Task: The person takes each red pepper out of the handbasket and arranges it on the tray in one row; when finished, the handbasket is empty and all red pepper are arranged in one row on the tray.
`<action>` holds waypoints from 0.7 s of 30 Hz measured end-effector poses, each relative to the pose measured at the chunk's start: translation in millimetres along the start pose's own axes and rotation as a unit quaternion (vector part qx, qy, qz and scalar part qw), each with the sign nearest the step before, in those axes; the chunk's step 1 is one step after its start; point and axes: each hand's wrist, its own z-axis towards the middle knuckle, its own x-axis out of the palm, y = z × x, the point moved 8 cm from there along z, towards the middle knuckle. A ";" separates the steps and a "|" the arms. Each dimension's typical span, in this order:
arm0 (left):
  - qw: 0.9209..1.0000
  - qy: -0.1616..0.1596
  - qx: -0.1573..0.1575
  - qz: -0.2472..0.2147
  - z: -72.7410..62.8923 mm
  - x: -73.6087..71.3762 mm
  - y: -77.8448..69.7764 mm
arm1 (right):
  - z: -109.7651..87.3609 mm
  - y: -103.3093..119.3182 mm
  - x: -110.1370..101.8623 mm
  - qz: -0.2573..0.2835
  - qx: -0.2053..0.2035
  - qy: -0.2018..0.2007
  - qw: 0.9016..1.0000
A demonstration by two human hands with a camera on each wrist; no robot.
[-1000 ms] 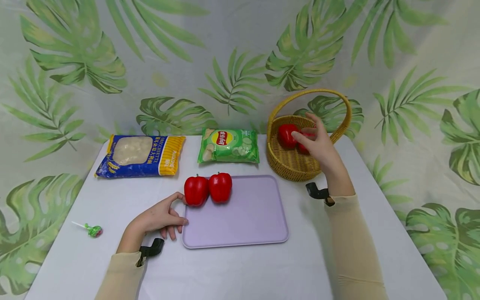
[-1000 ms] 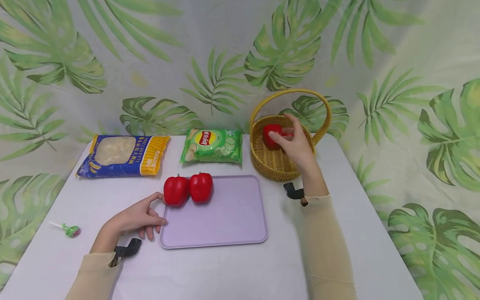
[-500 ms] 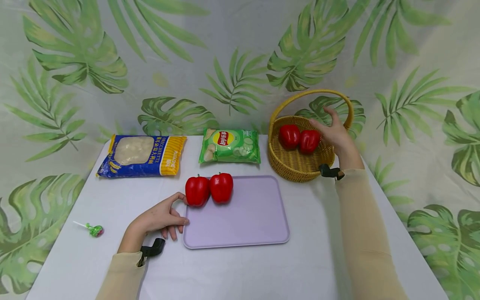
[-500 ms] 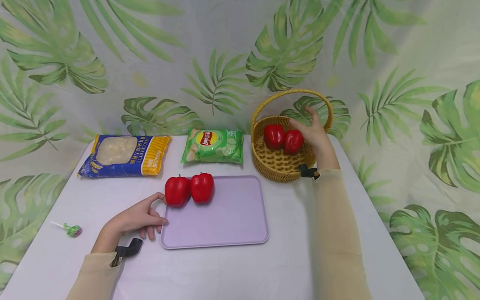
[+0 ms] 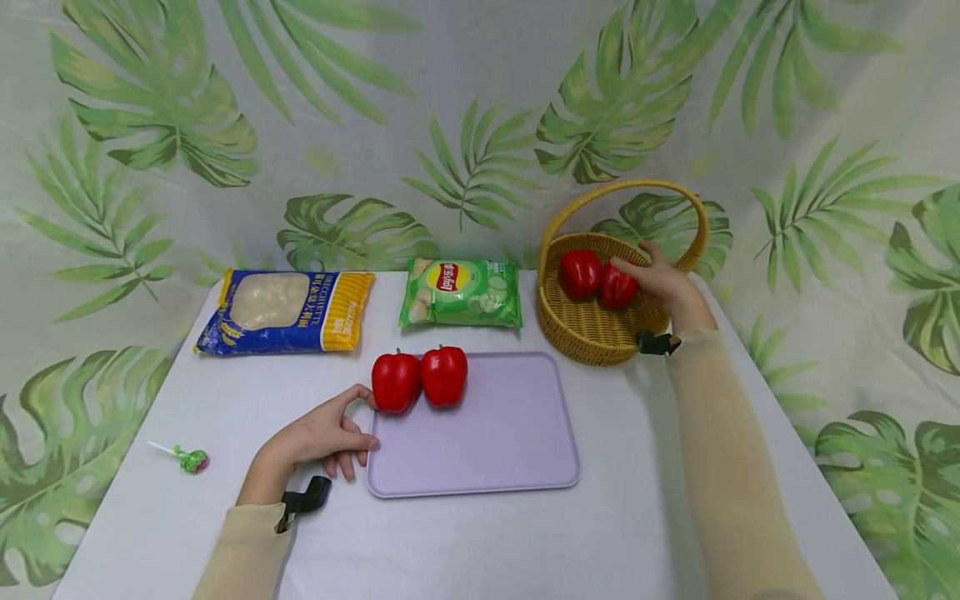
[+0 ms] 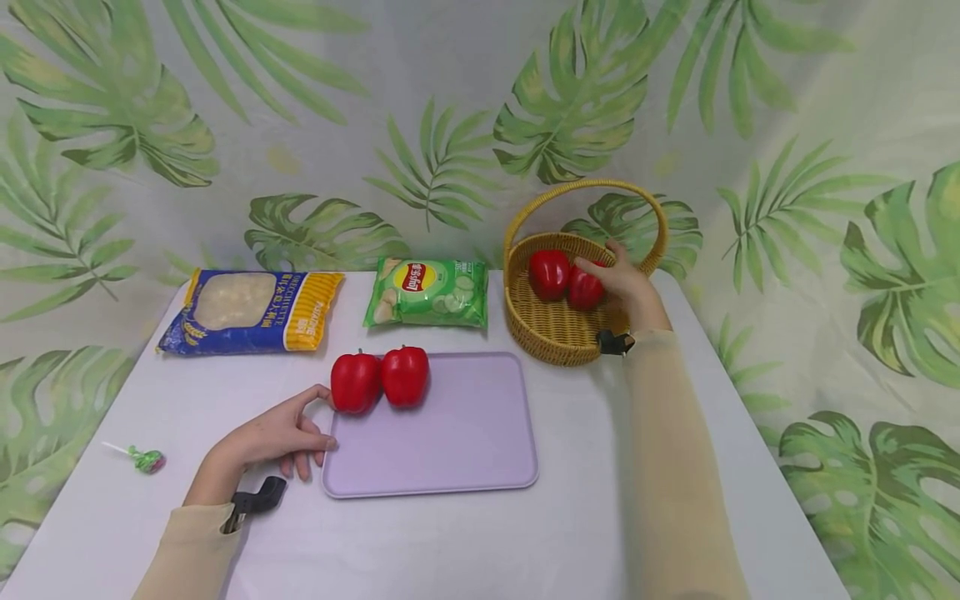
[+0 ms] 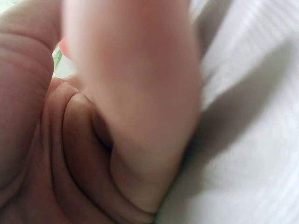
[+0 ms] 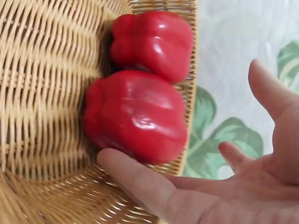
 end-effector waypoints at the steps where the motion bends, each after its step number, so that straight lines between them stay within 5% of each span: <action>1: 1.000 0.000 0.001 0.001 0.0 -0.3 0.0 | 3.2 -2.2 0.4 0.001 0.004 0.005 1.000; 21: 1.000 0.003 0.001 -0.001 1.6 -0.4 2.2 | 28.5 -21.8 0.9 0.021 0.046 0.032 0.998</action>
